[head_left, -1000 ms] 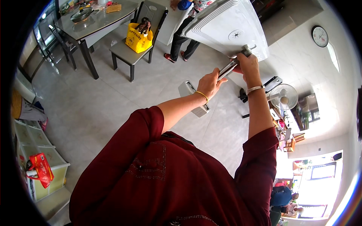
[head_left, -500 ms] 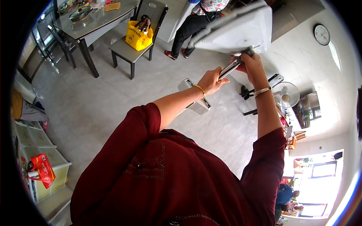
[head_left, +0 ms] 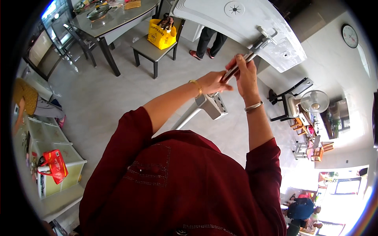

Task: The person assembles a flat mop by connecting the mop handle sections together and attaching the mop head plate onto the pole by hand.

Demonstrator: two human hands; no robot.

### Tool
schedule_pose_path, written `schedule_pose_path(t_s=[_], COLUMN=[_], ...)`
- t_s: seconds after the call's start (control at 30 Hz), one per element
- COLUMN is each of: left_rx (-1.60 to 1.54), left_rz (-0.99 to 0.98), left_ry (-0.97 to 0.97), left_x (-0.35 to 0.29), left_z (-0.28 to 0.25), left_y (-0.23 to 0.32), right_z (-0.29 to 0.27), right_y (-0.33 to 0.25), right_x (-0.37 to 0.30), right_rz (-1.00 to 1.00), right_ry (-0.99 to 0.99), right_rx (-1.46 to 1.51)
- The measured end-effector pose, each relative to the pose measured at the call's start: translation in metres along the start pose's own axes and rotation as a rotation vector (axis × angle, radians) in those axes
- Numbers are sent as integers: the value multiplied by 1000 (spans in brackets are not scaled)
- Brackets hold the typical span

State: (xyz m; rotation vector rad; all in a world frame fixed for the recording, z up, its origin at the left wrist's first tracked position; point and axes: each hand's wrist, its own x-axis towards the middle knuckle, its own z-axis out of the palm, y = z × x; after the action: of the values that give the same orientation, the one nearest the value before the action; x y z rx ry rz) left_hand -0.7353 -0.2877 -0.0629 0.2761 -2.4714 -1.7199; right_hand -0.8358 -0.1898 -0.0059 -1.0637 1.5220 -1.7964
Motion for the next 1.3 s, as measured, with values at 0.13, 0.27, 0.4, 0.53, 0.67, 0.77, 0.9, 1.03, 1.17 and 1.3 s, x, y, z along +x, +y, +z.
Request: schedule_pose_path(t_s=[0.13, 0.27, 0.4, 0.53, 0.67, 0.77, 0.9, 1.03, 1.17, 1.3], left_rx=[263, 61, 68, -249, 91, 146, 163, 328, 450, 320], left_rz=[493, -31, -55, -106, -227, -129, -137, -199, -279, -482], left_ry=[386, 56, -117, -48, 15, 143, 251, 427, 534, 361], left_x=[-38, -89, -125, -121, -128, -155, -191, -246, -311, -357], left_z=[-12, 3, 48, 85, 79, 72, 68, 53, 43, 38], left_y=[-76, -180, -239, -241, -213, -221, -267, -319, -350, -277], right_z=[-12, -15, 18, 32, 43, 55, 40, -6, -49, -86], right_y=[14, 29, 52, 35, -25, -75, -116, -143, -145, -117], right_x=[-5, -3, -18, -31, -41, -34, -23, -12, 4, 23], right_rz=[-42, 22, 17, -109, -234, -307, -384, -349, -324, -230], right_ry=[50, 61, -133, 29, 153, 61, 93, 120, 237, 306], right_rx=[95, 39, 338, 125, 298, 348, 402, 594, 591, 574])
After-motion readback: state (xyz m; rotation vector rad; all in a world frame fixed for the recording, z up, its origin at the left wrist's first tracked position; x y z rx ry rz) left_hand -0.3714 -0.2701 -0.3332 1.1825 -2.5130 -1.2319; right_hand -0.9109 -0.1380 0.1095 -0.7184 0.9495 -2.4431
